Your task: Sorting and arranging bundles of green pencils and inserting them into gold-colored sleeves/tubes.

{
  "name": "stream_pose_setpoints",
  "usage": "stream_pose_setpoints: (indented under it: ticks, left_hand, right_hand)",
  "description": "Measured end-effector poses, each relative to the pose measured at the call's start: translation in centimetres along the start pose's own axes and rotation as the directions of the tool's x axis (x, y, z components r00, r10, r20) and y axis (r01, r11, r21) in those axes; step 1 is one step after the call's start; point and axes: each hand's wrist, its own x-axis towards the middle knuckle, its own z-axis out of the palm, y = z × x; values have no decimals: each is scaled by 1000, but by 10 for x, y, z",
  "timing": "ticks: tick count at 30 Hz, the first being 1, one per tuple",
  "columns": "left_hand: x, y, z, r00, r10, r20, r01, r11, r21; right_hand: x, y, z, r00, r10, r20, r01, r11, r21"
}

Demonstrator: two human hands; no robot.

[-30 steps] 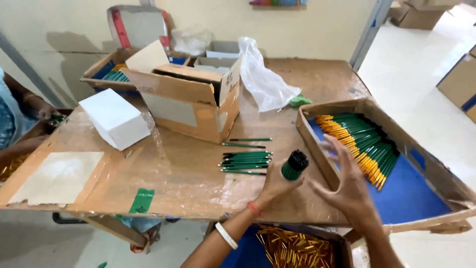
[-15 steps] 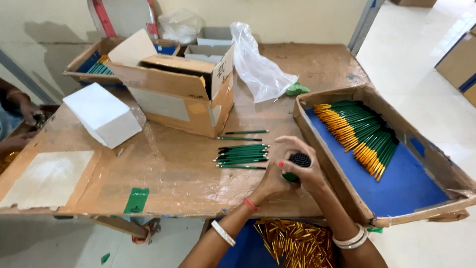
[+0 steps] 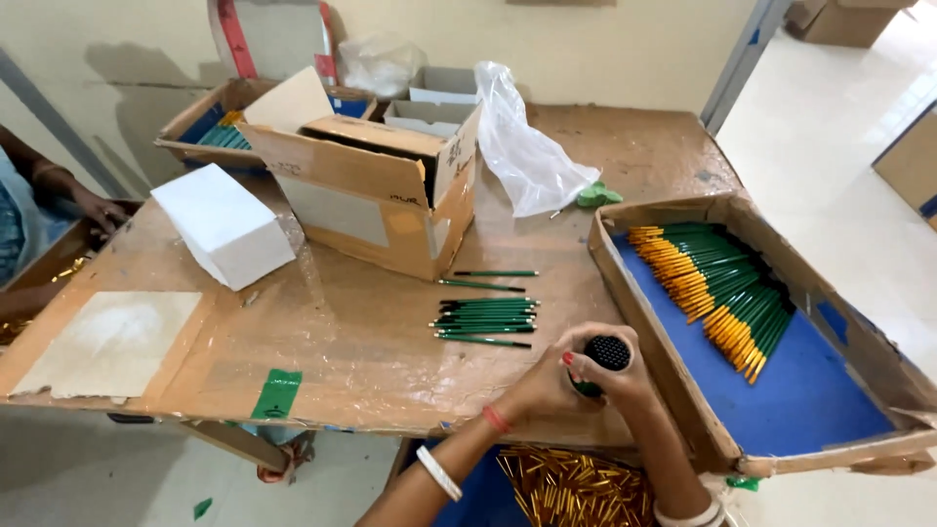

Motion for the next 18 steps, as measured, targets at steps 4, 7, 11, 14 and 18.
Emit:
stream_pose_setpoints:
  ticks: [4,7,11,14,18]
  left_hand:
    - [-4,15,3,994,53,-96,-37,987,159]
    - [-10,-99,-2,996,76,-42,-58,940,335]
    - [-43,35,-18,987,82,-137,-7,882,472]
    - [-71,85,-71,945,178,-273,0,838,546]
    - [-96,110,-180,646,372,-667,403,576,711]
  right_hand:
    - [-4,9,13,939,125,-321,-181,972,-152]
    - [-5,-14,27,923,-13,-385,-152,906,-394]
    - [-20,10,6,900,64,-430,-198,941,-275]
    - [-28,26,-12,912,-79,-403,-9,977,-212]
    - [-33,146,-110,946,-58,-319,-21,971,-239]
